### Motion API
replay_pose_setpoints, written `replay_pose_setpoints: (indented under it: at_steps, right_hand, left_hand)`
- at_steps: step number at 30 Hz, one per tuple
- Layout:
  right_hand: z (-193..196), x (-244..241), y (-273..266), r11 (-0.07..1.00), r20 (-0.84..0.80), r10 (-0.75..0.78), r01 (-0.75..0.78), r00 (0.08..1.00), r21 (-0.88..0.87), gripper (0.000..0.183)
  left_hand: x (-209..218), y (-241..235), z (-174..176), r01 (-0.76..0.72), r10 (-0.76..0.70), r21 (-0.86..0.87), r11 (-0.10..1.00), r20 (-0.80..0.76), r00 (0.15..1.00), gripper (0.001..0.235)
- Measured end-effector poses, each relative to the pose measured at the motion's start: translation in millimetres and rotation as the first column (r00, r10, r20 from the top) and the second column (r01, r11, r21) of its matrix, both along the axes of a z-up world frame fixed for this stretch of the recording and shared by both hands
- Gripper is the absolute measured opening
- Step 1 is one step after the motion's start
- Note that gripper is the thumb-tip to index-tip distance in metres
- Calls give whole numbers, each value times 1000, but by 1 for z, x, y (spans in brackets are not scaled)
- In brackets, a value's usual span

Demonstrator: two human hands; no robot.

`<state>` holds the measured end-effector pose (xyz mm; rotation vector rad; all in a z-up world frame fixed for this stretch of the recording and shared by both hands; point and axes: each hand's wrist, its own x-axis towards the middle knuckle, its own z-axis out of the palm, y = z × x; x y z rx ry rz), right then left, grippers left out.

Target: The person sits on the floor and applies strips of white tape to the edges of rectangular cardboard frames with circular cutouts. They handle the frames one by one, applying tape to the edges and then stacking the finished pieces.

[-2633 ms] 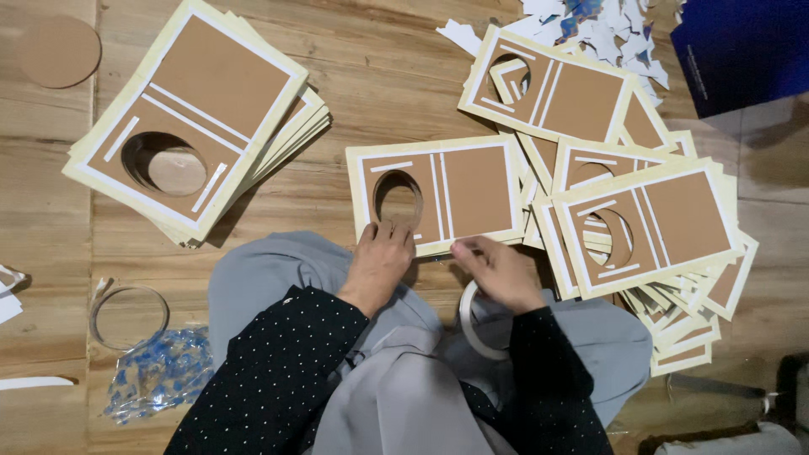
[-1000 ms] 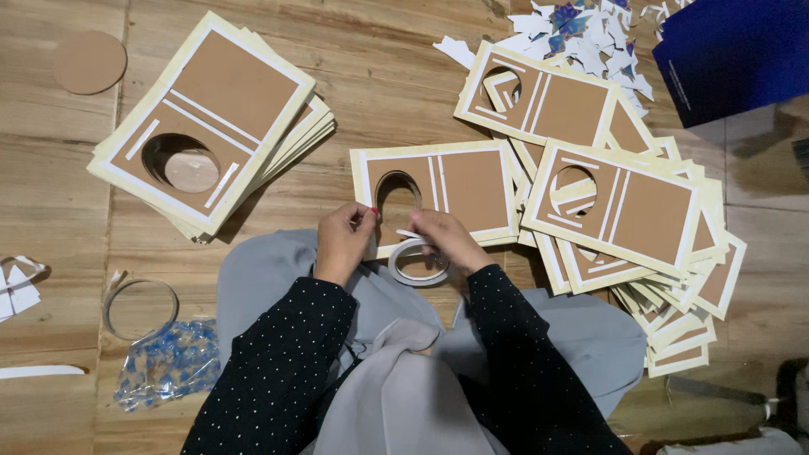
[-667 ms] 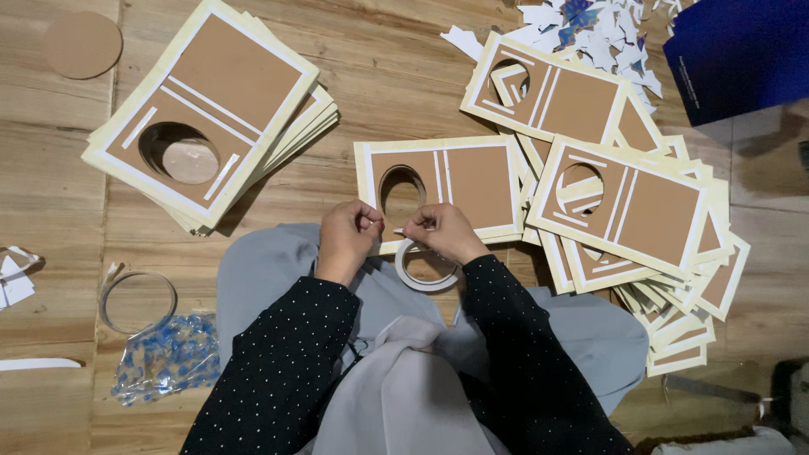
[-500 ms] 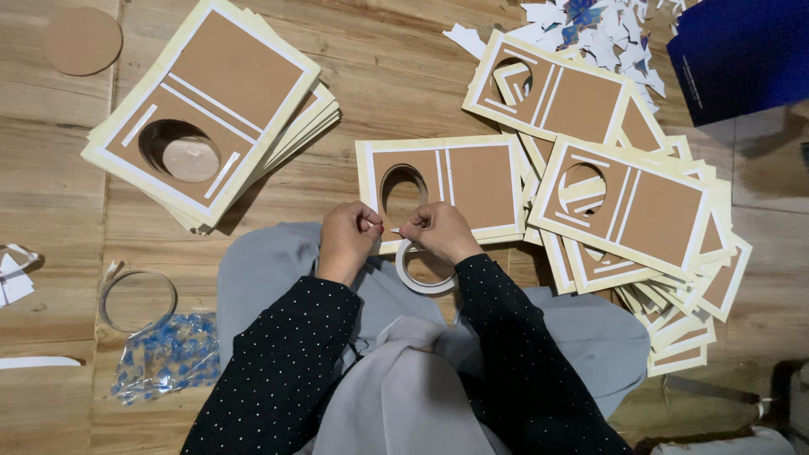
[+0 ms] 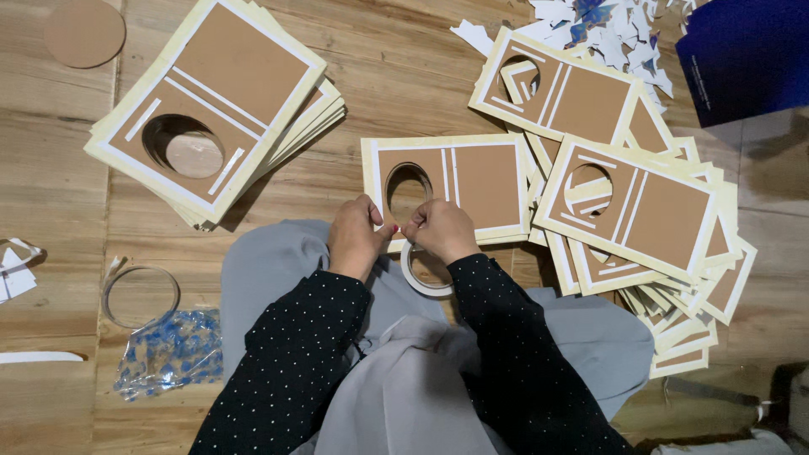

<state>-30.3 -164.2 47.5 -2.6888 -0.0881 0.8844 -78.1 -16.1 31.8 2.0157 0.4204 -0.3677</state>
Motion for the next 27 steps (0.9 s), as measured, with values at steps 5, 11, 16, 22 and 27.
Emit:
replay_pose_setpoints:
  at_steps: [5,11,16,22,27]
  right_hand:
    - [40,3,-7,996,63,5,1,998,-85,29]
    - [-21,-2,-58,893,-94,-231,249,968,374,17]
    - [-35,-1,-60,837,-141,-303,334,943,434,17]
    - [-48,-2,-64,883,-97,-291,306,952,355,15]
    - [-33,0,-57,943,-39,-232,235,972,237,17]
  left_hand:
    - [0,2,-1,25,-24,17,1000,-27,999,24]
    - [1,2,1,51,-51,-3,999,-34,998,24]
    - [0,2,-6,36,-35,9,999,-26,999,25]
    - [0,1,-2,45,-45,14,999,-28,999,24]
    - [-2,-5,-15,45,-45,72,996,-2,999,27]
